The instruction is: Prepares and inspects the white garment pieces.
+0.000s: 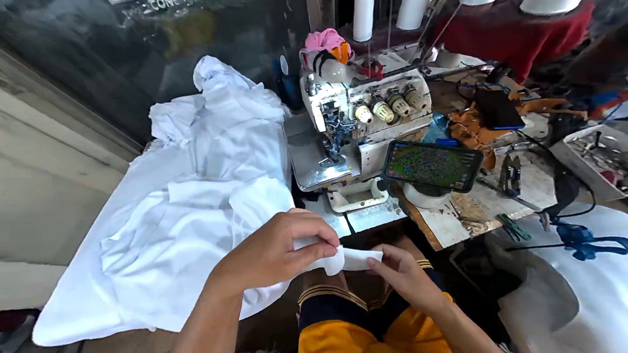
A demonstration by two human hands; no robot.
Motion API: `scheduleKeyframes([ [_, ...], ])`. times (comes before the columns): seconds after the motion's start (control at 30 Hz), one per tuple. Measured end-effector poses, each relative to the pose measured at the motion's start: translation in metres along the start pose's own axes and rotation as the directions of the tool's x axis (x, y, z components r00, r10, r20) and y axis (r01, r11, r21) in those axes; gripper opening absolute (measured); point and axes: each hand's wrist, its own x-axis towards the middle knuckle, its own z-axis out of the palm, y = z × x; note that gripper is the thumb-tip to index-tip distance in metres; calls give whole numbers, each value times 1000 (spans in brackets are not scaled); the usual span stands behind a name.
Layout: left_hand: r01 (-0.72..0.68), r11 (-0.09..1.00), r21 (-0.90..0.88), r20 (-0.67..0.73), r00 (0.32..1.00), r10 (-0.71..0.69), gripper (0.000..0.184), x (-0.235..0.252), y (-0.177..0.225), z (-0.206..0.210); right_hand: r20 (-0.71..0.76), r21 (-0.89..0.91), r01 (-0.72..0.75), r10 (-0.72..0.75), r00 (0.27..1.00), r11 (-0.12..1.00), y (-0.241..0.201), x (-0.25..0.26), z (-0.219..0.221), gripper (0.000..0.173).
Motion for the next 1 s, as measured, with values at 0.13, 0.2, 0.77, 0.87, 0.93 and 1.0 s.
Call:
scheduleKeyframes([
  [0.13,-63,992,-109,59,996,70,17,14,13,10,-93,-61,143,-149,985,988,-33,1,1,17],
  [0.2,-48,991,-121,-8,999,47,16,23,10,33,-124,-74,173,-181,976,982,-42,4,4,16],
  [0.77,186,942,279,-220,967,-126,25,24,-1,87,-57,-282,102,-123,991,954,-66,1,0,24],
  [0.87,115,928,355,-307,952,0,23,24,3,86,-5,-211,165,-170,985,963,-71,0,1,25],
  [0.93,105,926,362,-354,935,33,21,23,4,81,-4,-249,187,-194,981,950,-69,0,3,21],
  [1.0,122,943,311,-365,931,0,20,22,-2,78,-39,-309,169,-190,981,936,-60,0,4,18],
])
